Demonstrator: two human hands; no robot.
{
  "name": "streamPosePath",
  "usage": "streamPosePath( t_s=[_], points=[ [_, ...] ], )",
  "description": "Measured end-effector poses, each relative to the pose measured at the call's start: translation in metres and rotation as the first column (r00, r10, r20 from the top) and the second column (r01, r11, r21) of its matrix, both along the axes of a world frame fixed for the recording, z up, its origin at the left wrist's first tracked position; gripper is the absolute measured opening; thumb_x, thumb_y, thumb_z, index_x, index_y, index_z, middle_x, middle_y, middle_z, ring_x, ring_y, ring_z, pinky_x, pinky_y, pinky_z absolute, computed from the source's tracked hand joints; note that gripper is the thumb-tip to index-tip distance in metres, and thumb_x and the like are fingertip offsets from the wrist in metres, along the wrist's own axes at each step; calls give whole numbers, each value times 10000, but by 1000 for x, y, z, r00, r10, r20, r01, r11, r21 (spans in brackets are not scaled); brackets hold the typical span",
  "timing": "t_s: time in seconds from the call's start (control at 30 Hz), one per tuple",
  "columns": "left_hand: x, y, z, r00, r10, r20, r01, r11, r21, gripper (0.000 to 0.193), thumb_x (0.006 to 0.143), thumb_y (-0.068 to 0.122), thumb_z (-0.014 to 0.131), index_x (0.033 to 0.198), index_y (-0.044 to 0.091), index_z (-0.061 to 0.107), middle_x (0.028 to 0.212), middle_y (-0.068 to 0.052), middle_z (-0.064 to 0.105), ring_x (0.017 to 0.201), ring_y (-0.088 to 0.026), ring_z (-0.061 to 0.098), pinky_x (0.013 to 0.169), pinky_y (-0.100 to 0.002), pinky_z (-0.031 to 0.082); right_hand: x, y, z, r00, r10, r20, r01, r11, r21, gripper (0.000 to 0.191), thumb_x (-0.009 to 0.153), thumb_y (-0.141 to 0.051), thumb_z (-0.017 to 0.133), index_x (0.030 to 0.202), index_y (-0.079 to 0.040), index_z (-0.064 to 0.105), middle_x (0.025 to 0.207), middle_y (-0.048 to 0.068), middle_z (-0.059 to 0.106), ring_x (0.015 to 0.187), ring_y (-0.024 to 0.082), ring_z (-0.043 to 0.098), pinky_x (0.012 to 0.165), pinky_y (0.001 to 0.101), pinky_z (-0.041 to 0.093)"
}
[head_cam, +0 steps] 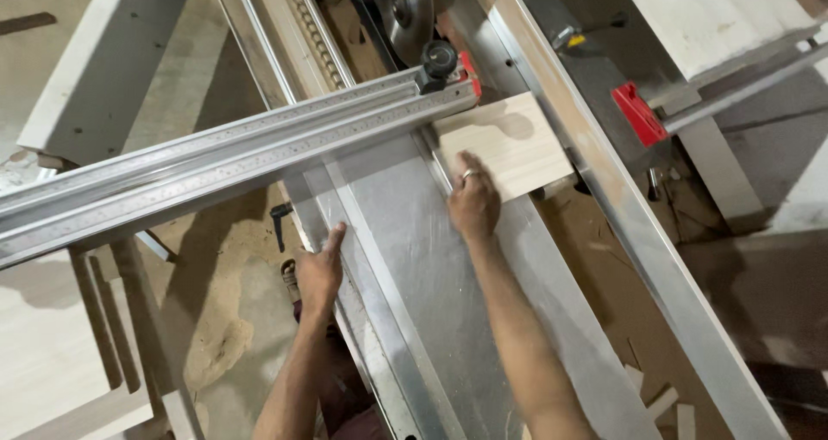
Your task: The person repeatedly feeds rectangular wooden boards through a table saw, using a metal fence as a guide. The boards are pushed through the blade and collected on the far side of the table.
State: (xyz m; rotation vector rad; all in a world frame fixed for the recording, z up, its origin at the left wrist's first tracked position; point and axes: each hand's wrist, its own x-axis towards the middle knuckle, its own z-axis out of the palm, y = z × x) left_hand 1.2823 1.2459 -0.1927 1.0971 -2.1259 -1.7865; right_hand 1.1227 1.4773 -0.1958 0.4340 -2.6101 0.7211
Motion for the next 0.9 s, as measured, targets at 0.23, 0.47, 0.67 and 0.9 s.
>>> streamPosePath(
  t_s=[0.23, 0.47, 0.67, 0.9],
  points=[
    [10, 6, 0, 999, 15, 43, -18, 998, 59, 689, 893, 486, 719, 1268, -85, 631, 1196, -266, 705, 1118, -375, 683, 994, -432, 491, -14, 29, 3, 995, 90, -41, -93, 993, -76, 350, 906, -32, 669, 1252, 9, 697, 1271, 203, 710, 1241, 352, 656, 1074, 423, 511],
    [-6, -8, -3, 978, -34, 205, 31, 999, 18, 725, 919, 555, 679, 1241, -95, 669, 1173, -305, 688, 1134, -402, 652, 1029, -468, 473, -27, 20, 8, 995, 95, 37, -91, 991, -96, 407, 891, -38, 606, 1287, 3, 689, 1290, 229, 696, 1260, 371, 640, 1085, 441, 495],
    [-29, -27, -14, 982, -56, 180, 48, 998, 51, 830, 930, 614, 647, 1226, -161, 630, 1051, -334, 726, 978, -432, 729, 1038, -554, 458, -50, 3, 9, 994, 106, 27, -104, 991, -83, 416, 900, -42, 585, 1303, -9, 683, 1304, 231, 691, 1264, 371, 641, 1098, 434, 498],
    [-67, -59, -14, 999, -30, 39, 29, 999, 30, 809, 887, 606, 665, 1262, -110, 647, 1160, -328, 696, 1077, -425, 674, 1011, -555, 500, -93, -25, 8, 991, 130, 40, -126, 988, -92, 437, 885, -57, 611, 1316, -21, 672, 1294, 236, 693, 1251, 378, 646, 1078, 436, 502]
  ],
)
